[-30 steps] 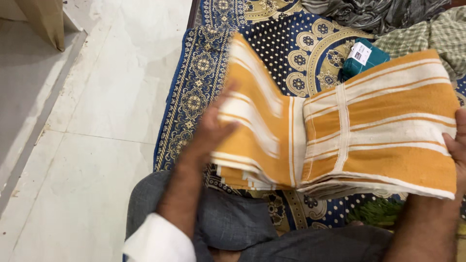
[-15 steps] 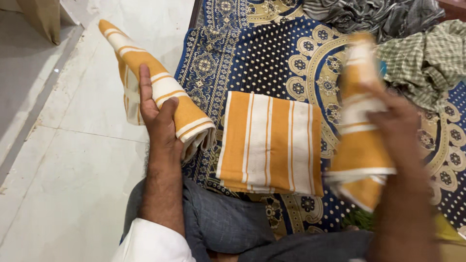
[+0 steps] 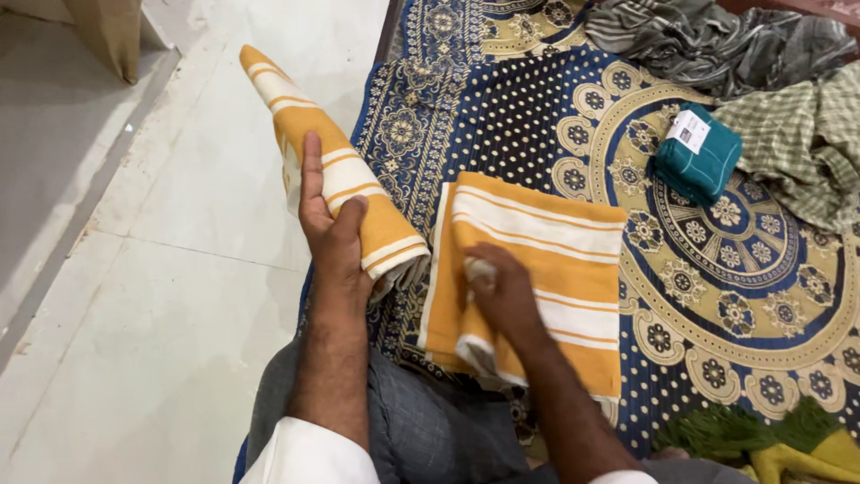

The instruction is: The person folds a yellow-and-white striped towel and a patterned orange prayer rug on a bed, smoothing and aligning edges by hand, then stacks them with other folded linens.

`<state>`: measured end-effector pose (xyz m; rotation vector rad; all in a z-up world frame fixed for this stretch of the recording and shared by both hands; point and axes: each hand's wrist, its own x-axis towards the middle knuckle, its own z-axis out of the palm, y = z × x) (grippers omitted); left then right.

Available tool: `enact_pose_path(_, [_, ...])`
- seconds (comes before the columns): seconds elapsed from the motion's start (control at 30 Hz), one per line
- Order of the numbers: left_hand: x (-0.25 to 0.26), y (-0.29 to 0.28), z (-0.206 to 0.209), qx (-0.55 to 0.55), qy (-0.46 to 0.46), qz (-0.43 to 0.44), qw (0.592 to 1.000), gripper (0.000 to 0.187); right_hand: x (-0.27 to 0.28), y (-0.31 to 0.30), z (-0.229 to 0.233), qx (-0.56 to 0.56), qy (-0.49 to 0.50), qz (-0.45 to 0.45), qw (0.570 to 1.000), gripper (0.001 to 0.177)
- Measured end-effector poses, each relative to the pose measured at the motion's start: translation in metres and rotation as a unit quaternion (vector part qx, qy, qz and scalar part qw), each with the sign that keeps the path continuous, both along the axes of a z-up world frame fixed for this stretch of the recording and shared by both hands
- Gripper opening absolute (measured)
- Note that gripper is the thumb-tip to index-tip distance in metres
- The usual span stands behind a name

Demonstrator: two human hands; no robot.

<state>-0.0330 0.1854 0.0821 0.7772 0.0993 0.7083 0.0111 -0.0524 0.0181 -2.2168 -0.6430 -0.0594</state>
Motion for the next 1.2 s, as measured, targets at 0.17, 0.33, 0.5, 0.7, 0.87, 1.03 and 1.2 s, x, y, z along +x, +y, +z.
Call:
enact_pose_path(0.17, [-0.002,0.005,0.001,-0.041,-0.026,0.016,0.999,0.091,-0.032,0.019,-0.001,-0.078,0.164,0.033,0.983,0.037])
enact_pose_path(0.33, [-0.011,0.006,0.02,-0.037,-0.043,-0.025,0.998,0.093,-0.04,0.016,0.007,0.073,0.294,0.103,0.947,0.043])
enact_pose_path(0.5, [-0.043,-0.05,0.068,0.017,-0.054,-0.13,0.99,0.095,-0.054,-0.021,0.037,0.296,0.447,0.077,0.84,0.05])
enact_pose_path(0.7, [-0.081,-0.108,0.087,-0.08,-0.152,-0.331,0.928,0.097,-0.068,-0.057,0.052,0.408,0.466,0.042,0.784,0.066])
enact_pose_path(0.87, [-0.05,-0.089,0.054,0.053,-0.014,-0.345,0.937,0.089,-0.022,-0.111,0.08,0.49,0.449,0.01,0.747,0.079])
enact_pose_path(1.03, [-0.034,-0.094,0.015,0.187,0.092,-0.298,0.932,0.085,-0.004,-0.158,0.059,0.482,0.516,-0.091,0.703,0.093])
enact_pose_path(1.2, [-0.037,-0.095,0.012,0.058,0.051,-0.324,0.943,0.085,-0.005,-0.206,0.052,0.523,0.466,0.095,0.707,0.077])
